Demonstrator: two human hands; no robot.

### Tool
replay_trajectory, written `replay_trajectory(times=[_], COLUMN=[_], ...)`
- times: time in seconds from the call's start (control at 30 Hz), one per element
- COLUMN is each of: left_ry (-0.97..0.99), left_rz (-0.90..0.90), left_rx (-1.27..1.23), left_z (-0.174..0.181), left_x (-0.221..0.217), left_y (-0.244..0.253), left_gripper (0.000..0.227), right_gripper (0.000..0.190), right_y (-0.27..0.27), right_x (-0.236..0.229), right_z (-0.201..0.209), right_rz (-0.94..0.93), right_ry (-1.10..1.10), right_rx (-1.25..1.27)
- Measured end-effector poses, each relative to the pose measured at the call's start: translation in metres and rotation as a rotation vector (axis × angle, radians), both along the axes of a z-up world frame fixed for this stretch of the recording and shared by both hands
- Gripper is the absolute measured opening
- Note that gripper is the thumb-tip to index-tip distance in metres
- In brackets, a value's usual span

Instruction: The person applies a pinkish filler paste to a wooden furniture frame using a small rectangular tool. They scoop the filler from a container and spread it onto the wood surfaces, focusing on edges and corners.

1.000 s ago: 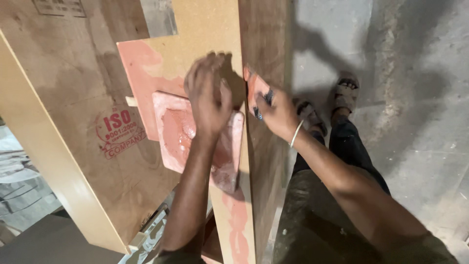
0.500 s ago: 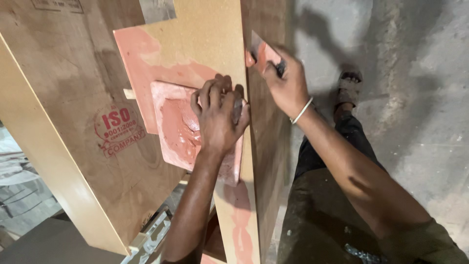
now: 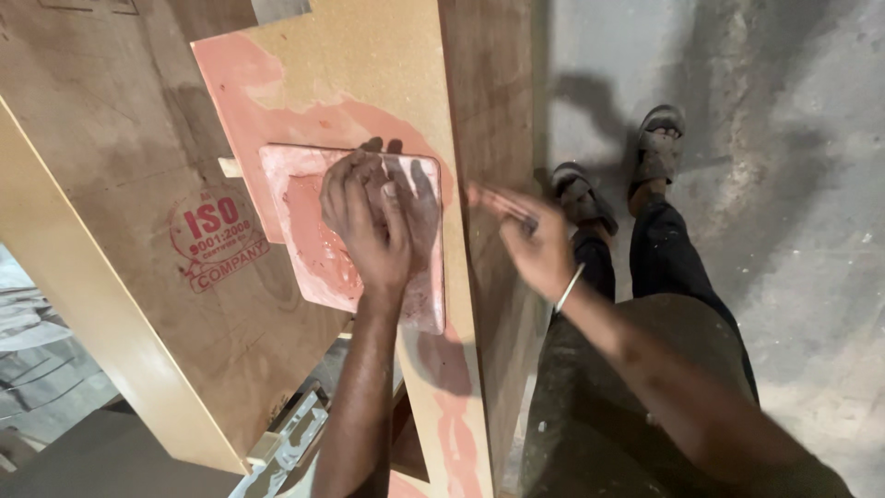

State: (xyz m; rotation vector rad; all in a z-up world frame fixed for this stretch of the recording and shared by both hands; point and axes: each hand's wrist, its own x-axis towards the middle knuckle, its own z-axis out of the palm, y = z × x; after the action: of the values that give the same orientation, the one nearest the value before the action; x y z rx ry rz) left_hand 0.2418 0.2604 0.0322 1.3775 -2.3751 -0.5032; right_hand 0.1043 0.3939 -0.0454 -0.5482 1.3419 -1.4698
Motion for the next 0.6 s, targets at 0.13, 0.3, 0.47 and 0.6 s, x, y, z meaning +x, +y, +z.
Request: replay_trajectory(times=[0.13, 0.3, 0.47, 0.6], left_ry=[0.019, 0.044, 0.066, 0.225], left_rz=[-0.008, 0.023, 0.064, 0.152], left_rx=[-0.016, -0.058, -0.030, 0.020], left_z=[-0.002, -0.004, -0.013, -0.025], left_x=[0.008, 0.021, 0.041, 0.075], left_y=[0.031, 0.065, 0.093, 0.112], left_gripper=[0.036, 0.032, 0.035, 0.045], right_gripper=[0.024, 0.032, 0.045, 0.047], right_y=[-0.004, 0.007, -0.030, -0.030], right_x=[-0.001, -0.002, -0.038, -0.020], right_z=[-0.003, 0.021, -0.010, -0.026], right_rz=[0.032, 0.475, 0.059, 0.012], right_ry=[0.133, 0.254, 0.333, 0.175], right_rx=[0.205, 0.281, -0.029, -0.175])
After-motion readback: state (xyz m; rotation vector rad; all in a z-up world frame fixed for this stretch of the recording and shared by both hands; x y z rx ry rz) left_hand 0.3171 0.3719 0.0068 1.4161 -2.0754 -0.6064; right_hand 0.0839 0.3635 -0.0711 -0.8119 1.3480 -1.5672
